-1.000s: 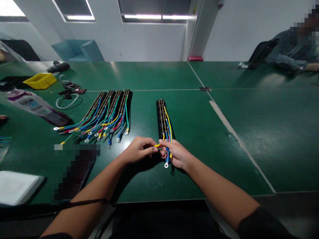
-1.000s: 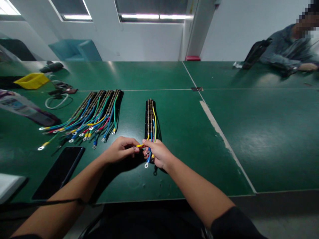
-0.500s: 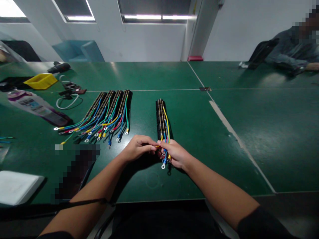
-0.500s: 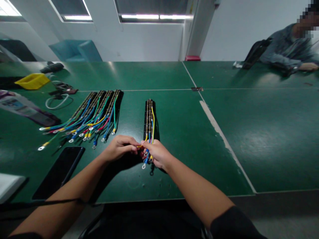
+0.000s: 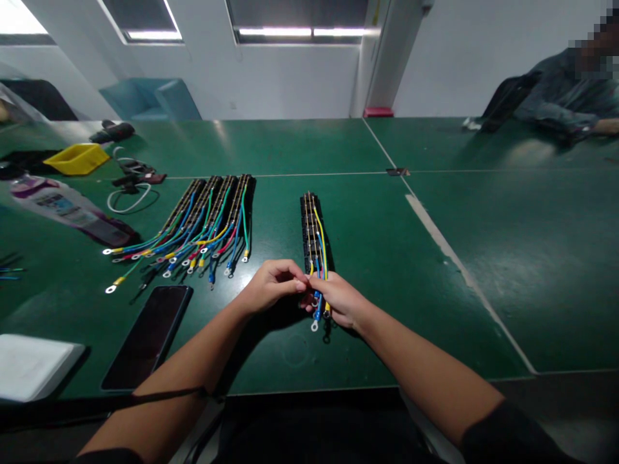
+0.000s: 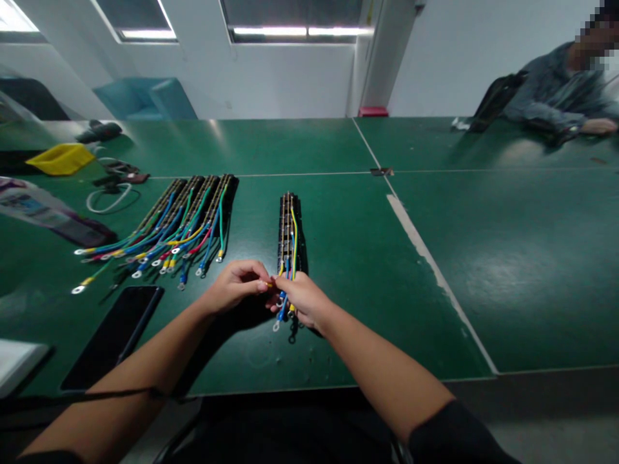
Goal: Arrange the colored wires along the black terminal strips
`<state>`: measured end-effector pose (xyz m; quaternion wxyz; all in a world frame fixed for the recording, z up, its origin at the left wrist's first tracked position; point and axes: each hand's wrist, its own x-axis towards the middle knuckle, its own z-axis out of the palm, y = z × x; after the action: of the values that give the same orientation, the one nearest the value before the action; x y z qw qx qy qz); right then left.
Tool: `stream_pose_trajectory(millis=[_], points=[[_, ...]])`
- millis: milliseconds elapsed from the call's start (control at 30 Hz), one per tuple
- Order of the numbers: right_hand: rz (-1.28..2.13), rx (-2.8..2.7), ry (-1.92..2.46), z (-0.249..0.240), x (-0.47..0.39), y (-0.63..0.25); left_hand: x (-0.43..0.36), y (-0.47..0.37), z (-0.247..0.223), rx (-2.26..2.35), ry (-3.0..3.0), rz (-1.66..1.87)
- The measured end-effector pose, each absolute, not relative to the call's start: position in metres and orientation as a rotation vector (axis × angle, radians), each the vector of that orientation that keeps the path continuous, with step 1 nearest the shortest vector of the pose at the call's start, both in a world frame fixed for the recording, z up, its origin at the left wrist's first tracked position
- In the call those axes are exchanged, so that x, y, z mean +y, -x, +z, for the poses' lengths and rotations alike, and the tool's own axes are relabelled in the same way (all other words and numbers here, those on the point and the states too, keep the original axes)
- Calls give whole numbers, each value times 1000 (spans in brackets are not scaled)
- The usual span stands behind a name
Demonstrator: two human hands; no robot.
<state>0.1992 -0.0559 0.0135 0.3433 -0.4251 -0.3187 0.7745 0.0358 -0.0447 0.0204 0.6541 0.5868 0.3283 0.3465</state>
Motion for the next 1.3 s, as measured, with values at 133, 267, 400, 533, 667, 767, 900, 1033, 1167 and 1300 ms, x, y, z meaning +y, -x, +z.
stream_pose_trajectory(millis=[133,267,400,533,667,767,900,1033,1167,1300], points=[[2006,-835,1151,15,-57,-198,-45,-39,20,624,-1255,770],[1976,-837,1167,16,-58,-197,-44,-44,21,646,-1206,741],[1975,-853,1174,18,-58,-198,-44,-46,24,661,-1210,724],[1993,-840,1204,20,-58,-199,-45,-43,28,681,-1268,750],[1998,-819,1234,19,-57,-201,-46,-38,30,773,-1315,775],[1996,-818,1228,16,-58,-201,-47,-35,31,796,-1322,761],[1973,-856,1213,13,-58,-201,-48,-32,31,814,-1385,744],[1945,-854,1252,14,-58,-201,-47,-30,30,853,-1406,697],[1957,-786,1287,17,-56,-200,-44,-26,31,876,-1396,573],[2001,-709,1216,18,-54,-201,-43,-22,35,895,-1474,353]])
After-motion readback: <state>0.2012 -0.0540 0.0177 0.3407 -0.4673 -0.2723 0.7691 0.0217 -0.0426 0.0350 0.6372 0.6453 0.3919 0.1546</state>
